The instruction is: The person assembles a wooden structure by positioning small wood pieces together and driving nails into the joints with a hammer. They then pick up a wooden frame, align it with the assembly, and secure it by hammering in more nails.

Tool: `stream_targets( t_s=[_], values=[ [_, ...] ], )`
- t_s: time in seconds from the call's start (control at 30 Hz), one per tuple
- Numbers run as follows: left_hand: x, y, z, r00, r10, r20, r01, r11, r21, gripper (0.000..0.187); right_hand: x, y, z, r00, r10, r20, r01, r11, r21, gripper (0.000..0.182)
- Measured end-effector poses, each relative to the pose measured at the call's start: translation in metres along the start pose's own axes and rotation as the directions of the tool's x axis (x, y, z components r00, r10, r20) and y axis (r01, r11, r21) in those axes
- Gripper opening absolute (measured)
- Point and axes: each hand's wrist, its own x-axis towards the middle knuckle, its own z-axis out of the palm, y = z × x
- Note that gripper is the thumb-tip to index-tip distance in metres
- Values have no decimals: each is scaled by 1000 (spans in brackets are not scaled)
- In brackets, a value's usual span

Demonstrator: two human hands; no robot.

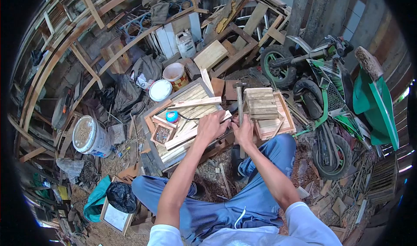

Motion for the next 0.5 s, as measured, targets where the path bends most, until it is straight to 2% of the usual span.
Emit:
stream_targets(
  t_s=[0.13,0.23,0.33,0.43,0.5],
  values=[
    [0,-4,4,1000,-17,-1,17,1000,-21,33,-6,-6,5,996,8,-90,-1,997,75,30],
    [-1,-3,5,1000,-1,-14,0,999,-42,33,-6,-3,3,998,9,-62,0,989,148,27],
    [1,4,3,1000,6,5,-6,1000,-20,31,-7,-23,-24,998,49,31,-48,998,-26,23],
    [-3,4,4,1000,6,-18,-6,999,-34,29,-14,-67,-69,982,121,148,-109,990,-88,22],
    [-4,5,1,1000,7,-21,-8,999,-34,27,-27,-81,-99,957,70,281,-58,997,-51,22]
  ],
)
